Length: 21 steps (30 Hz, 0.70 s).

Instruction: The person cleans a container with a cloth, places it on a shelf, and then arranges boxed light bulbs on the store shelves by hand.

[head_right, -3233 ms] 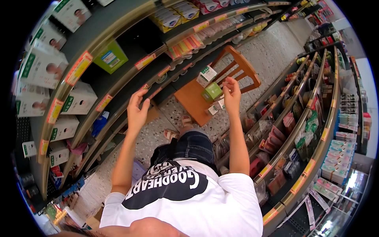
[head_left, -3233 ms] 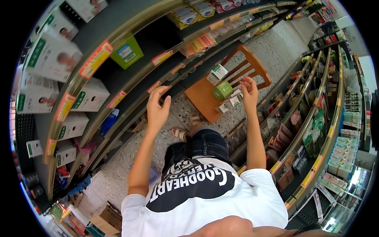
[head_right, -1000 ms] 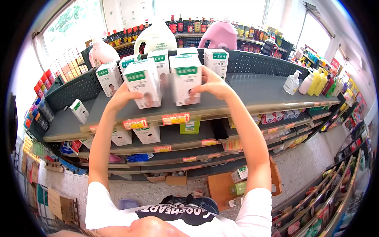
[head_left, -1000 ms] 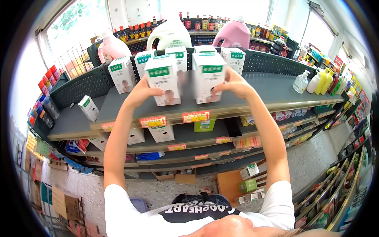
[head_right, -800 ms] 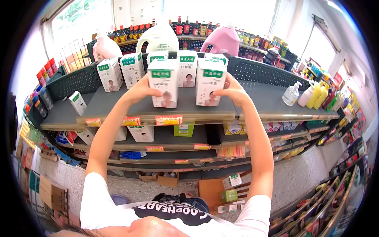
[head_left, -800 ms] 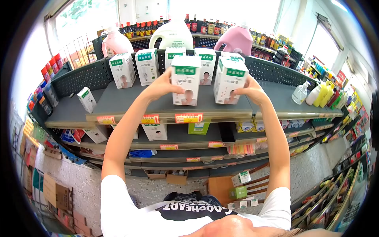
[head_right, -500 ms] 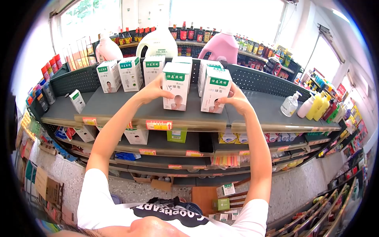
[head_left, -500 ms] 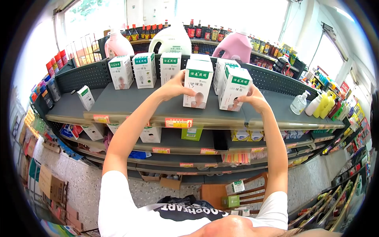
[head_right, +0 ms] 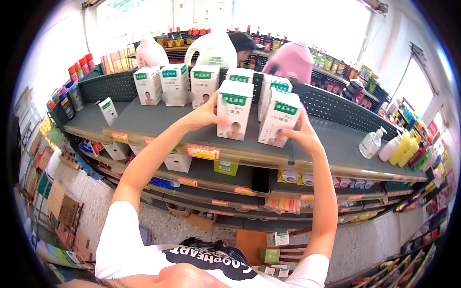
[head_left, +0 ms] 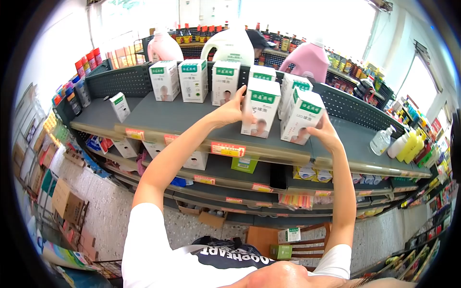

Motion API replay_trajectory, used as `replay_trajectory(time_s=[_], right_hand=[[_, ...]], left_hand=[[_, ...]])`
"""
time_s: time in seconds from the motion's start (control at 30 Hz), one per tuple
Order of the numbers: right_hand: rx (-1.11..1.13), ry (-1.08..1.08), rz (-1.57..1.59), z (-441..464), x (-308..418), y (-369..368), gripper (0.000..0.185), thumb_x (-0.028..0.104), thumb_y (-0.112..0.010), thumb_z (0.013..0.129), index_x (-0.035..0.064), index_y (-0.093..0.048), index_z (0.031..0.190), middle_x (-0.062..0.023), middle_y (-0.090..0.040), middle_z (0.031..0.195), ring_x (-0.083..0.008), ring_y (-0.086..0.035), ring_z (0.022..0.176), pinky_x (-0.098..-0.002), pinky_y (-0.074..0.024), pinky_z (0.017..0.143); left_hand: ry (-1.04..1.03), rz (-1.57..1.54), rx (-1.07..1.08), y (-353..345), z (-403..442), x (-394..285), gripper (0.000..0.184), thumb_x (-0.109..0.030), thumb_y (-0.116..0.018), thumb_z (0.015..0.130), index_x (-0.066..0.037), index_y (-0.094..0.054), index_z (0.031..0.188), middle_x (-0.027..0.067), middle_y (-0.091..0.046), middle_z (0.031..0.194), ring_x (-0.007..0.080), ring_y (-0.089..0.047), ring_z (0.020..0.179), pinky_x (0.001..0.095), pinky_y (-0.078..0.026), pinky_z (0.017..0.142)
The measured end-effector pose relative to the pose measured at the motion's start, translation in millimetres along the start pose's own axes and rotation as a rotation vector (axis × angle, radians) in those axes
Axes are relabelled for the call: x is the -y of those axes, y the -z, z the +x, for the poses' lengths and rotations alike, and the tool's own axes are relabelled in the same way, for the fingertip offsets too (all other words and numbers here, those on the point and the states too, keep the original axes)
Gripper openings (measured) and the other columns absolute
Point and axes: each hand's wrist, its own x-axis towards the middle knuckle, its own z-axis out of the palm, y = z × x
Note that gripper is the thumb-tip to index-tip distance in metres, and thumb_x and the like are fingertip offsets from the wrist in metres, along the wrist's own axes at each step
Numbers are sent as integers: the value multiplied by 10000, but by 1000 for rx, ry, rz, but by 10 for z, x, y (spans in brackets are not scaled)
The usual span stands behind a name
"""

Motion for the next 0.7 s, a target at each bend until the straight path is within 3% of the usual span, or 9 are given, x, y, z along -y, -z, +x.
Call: replay_trajectory(time_s=[0.03,0.07,0.1,0.17,0.23,0.3,0.4,0.57,0.7], right_hand=[[-52,65,-5,-12,-17,-3,1054,128,-811,727,85,-151,1548,-158,-430,1445,-282,-412,1337,-419,-367,1085],[-92,121,-77,12,-91,61,1082,190,-783,782,97,-40,1563,-183,-304,1532,-317,-313,1413,-472,-305,1121],[-191,215,-86,-18,-46,10,980,233,-736,839,105,-87,1562,-185,-269,1553,-308,-260,1447,-491,-258,1141],[-353,406,-164,-26,27,2,859,246,-688,888,77,-160,1544,-173,-300,1540,-293,-286,1436,-481,-253,1144],[-493,574,-262,-37,189,-76,733,260,-656,920,36,-265,1499,-156,-343,1514,-274,-319,1416,-471,-265,1137],[-636,663,-376,-46,397,-276,592,200,-664,917,12,-392,1408,-141,-413,1444,-250,-395,1351,-417,-341,1087],[-686,788,-468,-10,619,-687,521,112,-669,881,5,-449,1341,-153,-437,1411,-246,-441,1291,-386,-396,1027],[-591,965,-591,167,746,-1623,483,13,-653,823,1,-494,1278,-199,-480,1342,-309,-486,1227,-374,-431,975],[-416,1013,-695,226,677,-2175,445,4,-657,807,-5,-529,1233,-221,-492,1323,-355,-500,1203,-397,-450,954]], left_hand=[[0,34,-44,21,-34,8,1224,-157,-862,662,-23,-27,1547,183,-415,1441,262,-367,1363,376,-322,1113],[31,112,-44,84,-73,-26,1292,-181,-872,666,-31,57,1550,205,-360,1485,274,-327,1389,377,-296,1129],[18,187,-72,176,-108,0,1238,-177,-861,689,-34,13,1554,210,-326,1506,270,-323,1399,377,-292,1131],[-6,150,-138,352,-286,-146,1143,-174,-842,720,-38,-70,1552,207,-317,1514,269,-307,1416,381,-284,1136],[-200,35,-230,679,-390,-151,968,-185,-818,754,-29,-226,1504,193,-332,1508,272,-333,1408,410,-301,1135],[-306,364,-496,1130,-507,-191,912,-198,-816,751,1,-289,1467,201,-358,1486,286,-360,1389,404,-315,1127],[-337,863,-997,1767,-637,-160,843,-188,-802,744,34,-340,1412,241,-432,1359,358,-437,1275,409,-366,1076],[-97,1053,-1131,2396,-578,193,1191,-268,-885,617,-23,-129,1504,290,-367,1374,420,-413,1273,481,-380,1057],[-6,892,-1092,2510,-484,413,1277,-328,-869,609,-84,-17,1528,265,-402,1335,440,-463,1208,492,-423,993]])
